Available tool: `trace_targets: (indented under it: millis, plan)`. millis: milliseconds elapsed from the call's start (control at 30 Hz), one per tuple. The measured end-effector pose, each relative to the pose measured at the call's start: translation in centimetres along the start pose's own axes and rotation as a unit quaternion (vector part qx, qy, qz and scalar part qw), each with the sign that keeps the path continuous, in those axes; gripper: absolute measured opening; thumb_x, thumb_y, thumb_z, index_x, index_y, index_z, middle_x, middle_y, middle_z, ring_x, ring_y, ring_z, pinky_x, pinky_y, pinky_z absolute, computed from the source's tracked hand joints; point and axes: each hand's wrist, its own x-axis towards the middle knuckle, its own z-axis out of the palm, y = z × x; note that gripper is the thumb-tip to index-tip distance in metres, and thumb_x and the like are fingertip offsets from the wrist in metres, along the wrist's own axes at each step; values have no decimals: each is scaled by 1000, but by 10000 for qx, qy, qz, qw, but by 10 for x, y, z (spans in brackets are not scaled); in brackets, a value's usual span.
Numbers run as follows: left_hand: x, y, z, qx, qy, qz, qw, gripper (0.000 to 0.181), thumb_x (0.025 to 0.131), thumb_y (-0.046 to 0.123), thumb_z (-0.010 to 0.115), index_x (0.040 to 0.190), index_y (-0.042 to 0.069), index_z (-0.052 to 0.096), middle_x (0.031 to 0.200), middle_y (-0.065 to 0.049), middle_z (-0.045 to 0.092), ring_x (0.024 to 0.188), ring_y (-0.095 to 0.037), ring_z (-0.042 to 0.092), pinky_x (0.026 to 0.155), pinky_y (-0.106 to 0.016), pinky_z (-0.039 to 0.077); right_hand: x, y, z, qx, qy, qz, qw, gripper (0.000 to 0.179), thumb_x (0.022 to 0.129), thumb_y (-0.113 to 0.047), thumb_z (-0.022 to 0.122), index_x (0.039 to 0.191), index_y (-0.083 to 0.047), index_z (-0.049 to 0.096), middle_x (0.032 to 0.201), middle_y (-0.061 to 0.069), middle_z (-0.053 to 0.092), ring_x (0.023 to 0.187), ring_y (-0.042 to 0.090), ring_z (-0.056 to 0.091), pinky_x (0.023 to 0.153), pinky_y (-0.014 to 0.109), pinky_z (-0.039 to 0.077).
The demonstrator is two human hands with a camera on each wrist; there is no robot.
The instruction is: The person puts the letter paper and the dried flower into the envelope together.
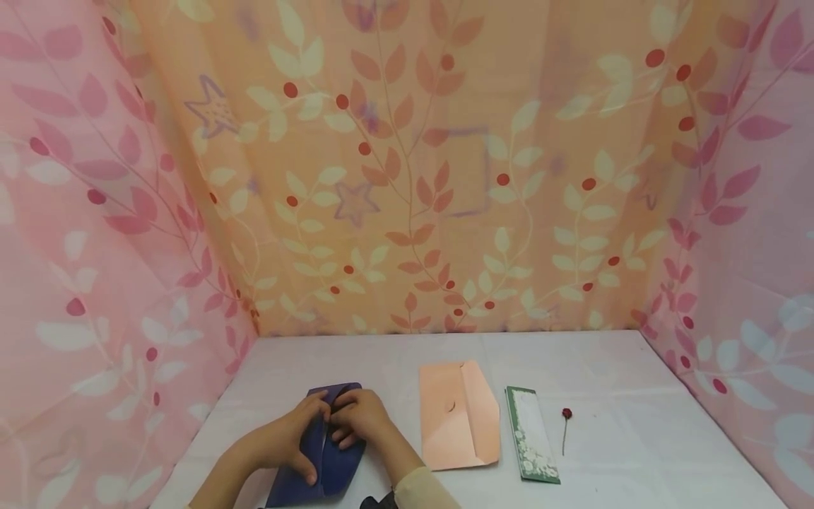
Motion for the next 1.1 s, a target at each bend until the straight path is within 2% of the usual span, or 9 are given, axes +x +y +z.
trace_targets:
  millis: [200,633,833,1000,1100]
  plan:
    - [3,0,1,211,34,20,9998,89,55,60,94,122,31,44,165,-25,22,141,-48,42,105,-62,45,-7,-8,-6,-432,-12,-139,9990,27,85,-2,78,110,0,68,79,17,75,57,23,70,47,37,58]
    - [1,8,3,133,54,-44,9999,89,56,55,96,125,30,45,165,-26,21,138,-50,45,102,-63,47,-23,-19,-7,-1187,144,-314,9923,25,86,-4,77,110,-4,68,79,4,74,56,20,68,44,36,55]
    - [-1,7,4,178,76,-123,9997,88,56,59,94,125,35,46,165,-25,21,137,-50,47,99,-62,50,-31,-23,-11,-1365,114,-462,9895,25,86,-6,79,109,-4,70,80,2,73,57,21,67,44,37,55]
    - [0,8,4,213,87,-173,9996,87,56,59,94,127,39,48,165,-24,23,138,-52,45,97,-65,49,-36,-25,-15,-1578,86,-581,9857,24,86,-9,80,108,-5,71,80,1,72,58,20,67,45,34,54]
    - [0,9,4,179,55,-216,9996,87,57,58,94,129,39,49,166,-23,23,141,-55,38,98,-68,47,-40,-24,-18,-1779,108,-668,9817,23,86,-10,80,107,-5,72,80,1,70,59,18,67,46,31,52]
